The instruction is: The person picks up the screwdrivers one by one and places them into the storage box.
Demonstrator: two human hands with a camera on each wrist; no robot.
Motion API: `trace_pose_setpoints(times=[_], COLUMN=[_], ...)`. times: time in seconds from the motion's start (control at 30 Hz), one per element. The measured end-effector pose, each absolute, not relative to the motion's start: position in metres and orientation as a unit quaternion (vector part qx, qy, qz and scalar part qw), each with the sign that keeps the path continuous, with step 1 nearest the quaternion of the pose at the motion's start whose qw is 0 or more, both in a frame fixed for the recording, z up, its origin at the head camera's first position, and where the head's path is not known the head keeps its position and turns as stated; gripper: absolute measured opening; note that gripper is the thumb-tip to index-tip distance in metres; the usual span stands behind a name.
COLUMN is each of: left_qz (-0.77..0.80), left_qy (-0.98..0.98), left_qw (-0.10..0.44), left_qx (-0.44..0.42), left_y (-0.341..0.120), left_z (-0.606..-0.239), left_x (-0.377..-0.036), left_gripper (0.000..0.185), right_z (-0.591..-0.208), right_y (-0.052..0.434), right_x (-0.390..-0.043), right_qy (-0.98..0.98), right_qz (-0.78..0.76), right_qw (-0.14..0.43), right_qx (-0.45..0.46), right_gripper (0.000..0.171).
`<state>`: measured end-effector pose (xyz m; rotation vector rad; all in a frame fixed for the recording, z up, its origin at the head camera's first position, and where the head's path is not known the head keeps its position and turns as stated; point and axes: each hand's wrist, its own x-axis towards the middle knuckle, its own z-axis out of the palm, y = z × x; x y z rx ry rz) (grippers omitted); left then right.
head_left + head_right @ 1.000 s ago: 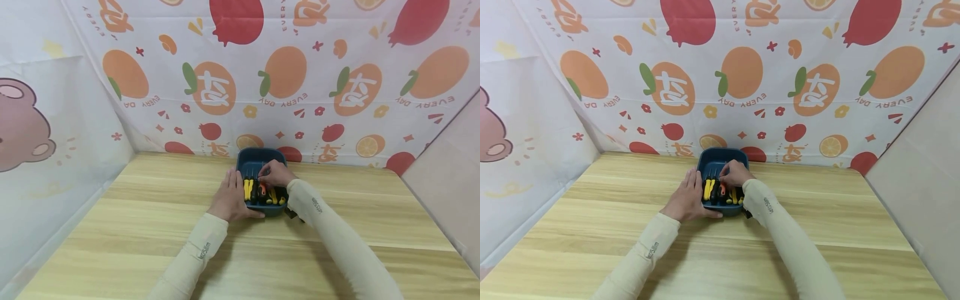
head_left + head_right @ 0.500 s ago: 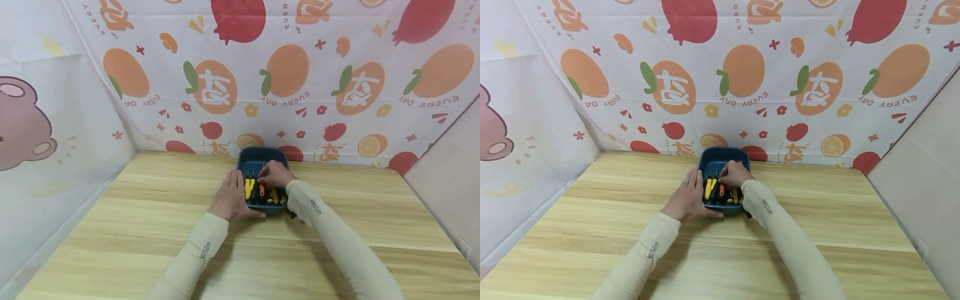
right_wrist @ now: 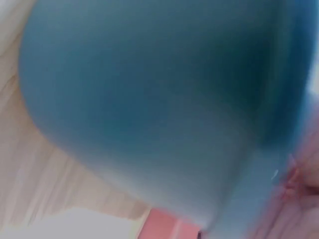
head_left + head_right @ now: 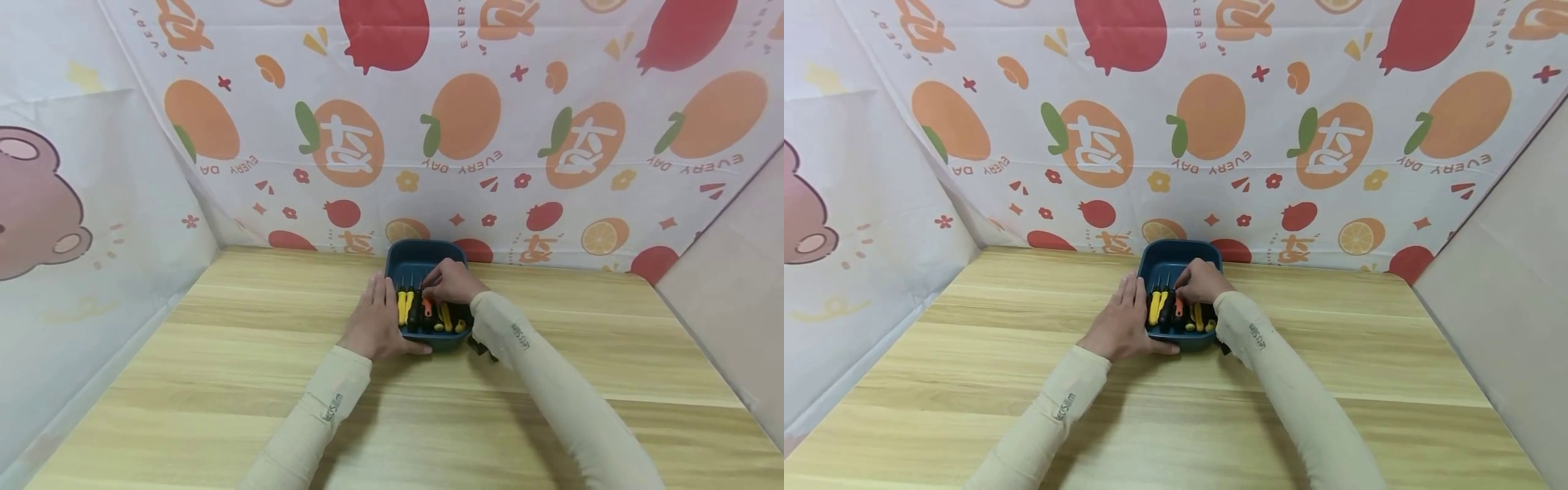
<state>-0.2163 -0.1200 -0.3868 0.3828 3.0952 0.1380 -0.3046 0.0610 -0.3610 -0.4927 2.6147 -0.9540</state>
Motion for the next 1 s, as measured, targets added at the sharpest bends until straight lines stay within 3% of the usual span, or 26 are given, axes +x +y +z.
trace_pose_setpoints(times=[0.13, 0.37, 0.53, 0.83, 1.0], left_qz=[0.047, 0.074, 0.085, 0.101, 0.096], left_qy=[0.991, 0.991, 0.99, 0.988, 0.989], left_qw=[0.013, 0.014, 0.011, 0.014, 0.012], left_qx=[0.123, 0.114, 0.114, 0.112, 0.113], left_y=[-0.119, -0.12, -0.12, -0.12, -0.119], left_z=[-0.387, -0.389, -0.39, -0.391, -0.391], left_x=[-0.216, -0.217, -0.215, -0.215, -0.215], left_gripper=[0.142, 0.145, 0.146, 0.146, 0.147], right_z=[-0.357, -0.359, -0.368, -0.384, -0.392], right_y=[0.075, 0.108, 0.135, 0.166, 0.173], right_x=[-0.304, -0.306, -0.305, -0.29, -0.283], right_qy=[0.915, 0.927, 0.943, 0.96, 0.971], right_qz=[-0.351, -0.341, -0.284, -0.194, -0.202], right_qw=[0.103, -0.06, -0.112, -0.142, -0.033], right_qx=[-0.169, -0.145, -0.135, -0.144, -0.122], right_gripper=[0.025, 0.027, 0.029, 0.032, 0.034])
